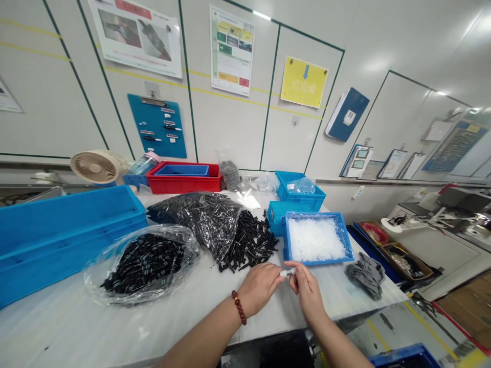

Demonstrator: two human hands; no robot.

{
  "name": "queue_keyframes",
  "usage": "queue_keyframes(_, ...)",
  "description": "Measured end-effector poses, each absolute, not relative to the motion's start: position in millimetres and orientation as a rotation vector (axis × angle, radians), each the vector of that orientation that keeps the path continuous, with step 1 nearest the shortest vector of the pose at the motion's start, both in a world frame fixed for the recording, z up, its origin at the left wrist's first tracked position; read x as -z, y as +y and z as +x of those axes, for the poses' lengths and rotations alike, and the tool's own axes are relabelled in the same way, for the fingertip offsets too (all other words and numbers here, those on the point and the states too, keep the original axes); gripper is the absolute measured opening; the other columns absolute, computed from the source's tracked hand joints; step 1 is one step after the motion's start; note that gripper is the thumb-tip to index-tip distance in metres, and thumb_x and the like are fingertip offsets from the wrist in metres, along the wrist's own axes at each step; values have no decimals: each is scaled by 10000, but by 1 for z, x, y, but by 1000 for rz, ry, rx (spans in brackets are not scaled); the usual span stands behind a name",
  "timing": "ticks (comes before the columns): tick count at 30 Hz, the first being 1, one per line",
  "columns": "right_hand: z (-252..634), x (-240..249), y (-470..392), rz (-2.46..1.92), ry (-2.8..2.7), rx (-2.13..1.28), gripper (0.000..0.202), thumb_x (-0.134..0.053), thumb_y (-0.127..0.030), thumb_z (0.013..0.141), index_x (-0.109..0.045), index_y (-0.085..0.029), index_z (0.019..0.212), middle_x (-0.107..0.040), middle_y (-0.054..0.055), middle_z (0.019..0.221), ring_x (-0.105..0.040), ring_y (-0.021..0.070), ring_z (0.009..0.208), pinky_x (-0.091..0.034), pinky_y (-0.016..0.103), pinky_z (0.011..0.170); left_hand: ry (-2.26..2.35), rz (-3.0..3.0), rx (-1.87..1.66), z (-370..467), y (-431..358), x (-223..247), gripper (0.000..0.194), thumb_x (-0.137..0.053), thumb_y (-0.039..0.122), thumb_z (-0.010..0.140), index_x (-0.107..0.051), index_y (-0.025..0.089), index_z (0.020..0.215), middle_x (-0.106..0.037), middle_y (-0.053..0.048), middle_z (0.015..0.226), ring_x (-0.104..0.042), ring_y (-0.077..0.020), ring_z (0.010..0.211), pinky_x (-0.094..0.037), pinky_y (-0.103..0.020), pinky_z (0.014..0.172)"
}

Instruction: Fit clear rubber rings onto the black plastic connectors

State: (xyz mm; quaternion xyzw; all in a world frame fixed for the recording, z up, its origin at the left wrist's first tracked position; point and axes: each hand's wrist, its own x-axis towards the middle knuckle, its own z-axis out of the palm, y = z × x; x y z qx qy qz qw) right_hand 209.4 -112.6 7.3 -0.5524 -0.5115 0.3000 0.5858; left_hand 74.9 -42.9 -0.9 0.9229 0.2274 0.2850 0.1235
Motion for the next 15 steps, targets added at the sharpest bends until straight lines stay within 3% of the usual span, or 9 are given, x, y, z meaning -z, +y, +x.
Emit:
queue_keyframes(7, 199, 6, -108, -1306, -1189, -756, 564, -341, -607, 835, -590, -151, 1053, -340, -59, 477, -333, 103, 434, -301, 235, 454, 606, 2762, -1038, 73, -43, -4, 425, -226, 334, 953, -557, 153, 757, -595, -48, 711, -544, -169, 677, -433, -296, 641)
queue_keyframes(15, 209, -1, -112, -1391, -1293, -695, 347, -548, -487, 768, -635, -190, 925, -598, -1, 621, -537, 137, 541, -427, 243, 542, 512, 2754, -997, 71, -45, -6, 194, -401, 235, 890, -581, 176, 844, -599, -39, 749, -539, -178, 707, -451, -317, 667)
